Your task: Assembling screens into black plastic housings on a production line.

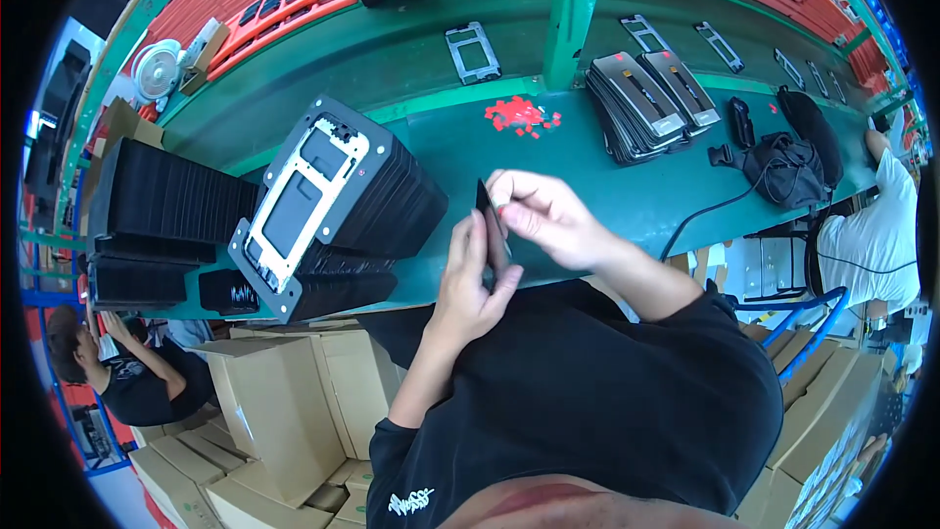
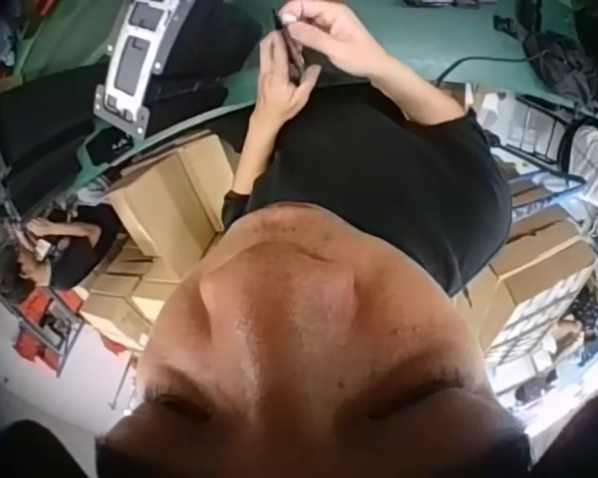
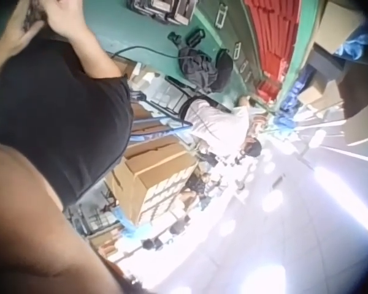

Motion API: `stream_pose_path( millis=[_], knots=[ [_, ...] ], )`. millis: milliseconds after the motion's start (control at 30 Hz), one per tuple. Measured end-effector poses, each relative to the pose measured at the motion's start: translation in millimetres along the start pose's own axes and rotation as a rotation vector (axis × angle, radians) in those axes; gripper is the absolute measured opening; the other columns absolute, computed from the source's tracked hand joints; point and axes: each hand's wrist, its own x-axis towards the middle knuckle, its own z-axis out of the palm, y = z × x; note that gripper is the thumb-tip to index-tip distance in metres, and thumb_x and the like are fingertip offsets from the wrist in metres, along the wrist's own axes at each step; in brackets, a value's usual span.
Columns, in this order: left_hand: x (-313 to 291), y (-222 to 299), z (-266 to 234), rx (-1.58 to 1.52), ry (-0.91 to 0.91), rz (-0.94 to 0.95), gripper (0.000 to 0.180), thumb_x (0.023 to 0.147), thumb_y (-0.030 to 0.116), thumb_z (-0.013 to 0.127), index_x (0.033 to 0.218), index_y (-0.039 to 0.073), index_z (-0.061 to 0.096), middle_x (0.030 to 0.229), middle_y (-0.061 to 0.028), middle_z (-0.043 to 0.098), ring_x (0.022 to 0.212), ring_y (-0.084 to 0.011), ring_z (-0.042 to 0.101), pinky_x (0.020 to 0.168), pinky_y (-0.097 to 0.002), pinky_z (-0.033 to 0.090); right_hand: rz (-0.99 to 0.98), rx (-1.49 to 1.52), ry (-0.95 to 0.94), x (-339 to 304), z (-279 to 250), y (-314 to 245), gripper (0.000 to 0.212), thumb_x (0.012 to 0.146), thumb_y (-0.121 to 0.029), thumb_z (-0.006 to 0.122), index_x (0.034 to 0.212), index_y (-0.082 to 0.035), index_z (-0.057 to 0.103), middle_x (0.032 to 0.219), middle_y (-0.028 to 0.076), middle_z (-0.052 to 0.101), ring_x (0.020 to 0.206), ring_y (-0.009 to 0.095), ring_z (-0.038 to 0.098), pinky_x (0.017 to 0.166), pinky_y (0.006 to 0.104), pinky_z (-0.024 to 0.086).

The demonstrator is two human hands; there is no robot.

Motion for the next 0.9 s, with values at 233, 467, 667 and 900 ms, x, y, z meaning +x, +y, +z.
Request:
stream_pose_path(
  millis=[233, 467, 667, 900],
  knots=[
    [-8.1, 5.7, -5.1, -0.836, 0.002, -0.434, 0.077, 0.105, 0.025, 0.053, 0.163, 0.006, 0.007, 0.152, -0.0254, 0.043, 0.101, -0.0264, 0.066, 0.074, -0.0353, 0.060, 0.104, -1.755, 0.304, 66.4, -138.4, 41.8, 0.019, 0.096, -0.022, 0.069, 0.087, -0.005, 0.066, 0.089, 0.007, 0.068, 0.078, 0.016, 0.066, 0.072, 0.0293, 0.053],
    [3.6, 32.3, -46.4, -1.090, 0.132, -0.313, 0.085, 0.104, 0.068, 0.030, 0.146, -0.006, 0.042, 0.151, -0.0274, 0.045, 0.107, -0.0329, 0.068, 0.070, -0.0405, 0.062, -0.150, -0.259, -0.145, 81.0, -13.3, -40.0, 0.031, 0.093, -0.010, 0.071, 0.122, -0.002, 0.062, 0.080, 0.003, 0.066, 0.066, 0.009, 0.061, 0.060, 0.0229, 0.049],
    [23.5, 70.9, -99.3, -0.624, 0.286, -0.225, 0.083, 0.105, 0.061, 0.036, 0.145, -0.010, 0.042, 0.140, -0.0289, 0.055, 0.111, -0.0295, 0.067, 0.083, -0.0364, 0.057, -0.061, -0.586, -1.015, 112.3, 31.7, -62.5, 0.031, 0.097, -0.014, 0.070, 0.127, -0.005, 0.070, 0.064, 0.005, 0.067, 0.056, 0.015, 0.067, 0.053, 0.0283, 0.046],
    [30.8, 122.4, -164.0, -0.067, 0.568, -0.095, 0.101, 0.084, 0.059, 0.072, 0.152, -0.008, 0.041, 0.122, -0.0125, 0.063, 0.102, -0.0185, 0.062, 0.083, -0.0276, 0.047, -0.427, -0.442, -0.648, 141.8, 31.8, -75.9, 0.014, 0.094, -0.009, 0.070, 0.102, 0.001, 0.075, 0.089, 0.009, 0.076, 0.066, 0.014, 0.071, 0.058, 0.0248, 0.055]
  ],
)
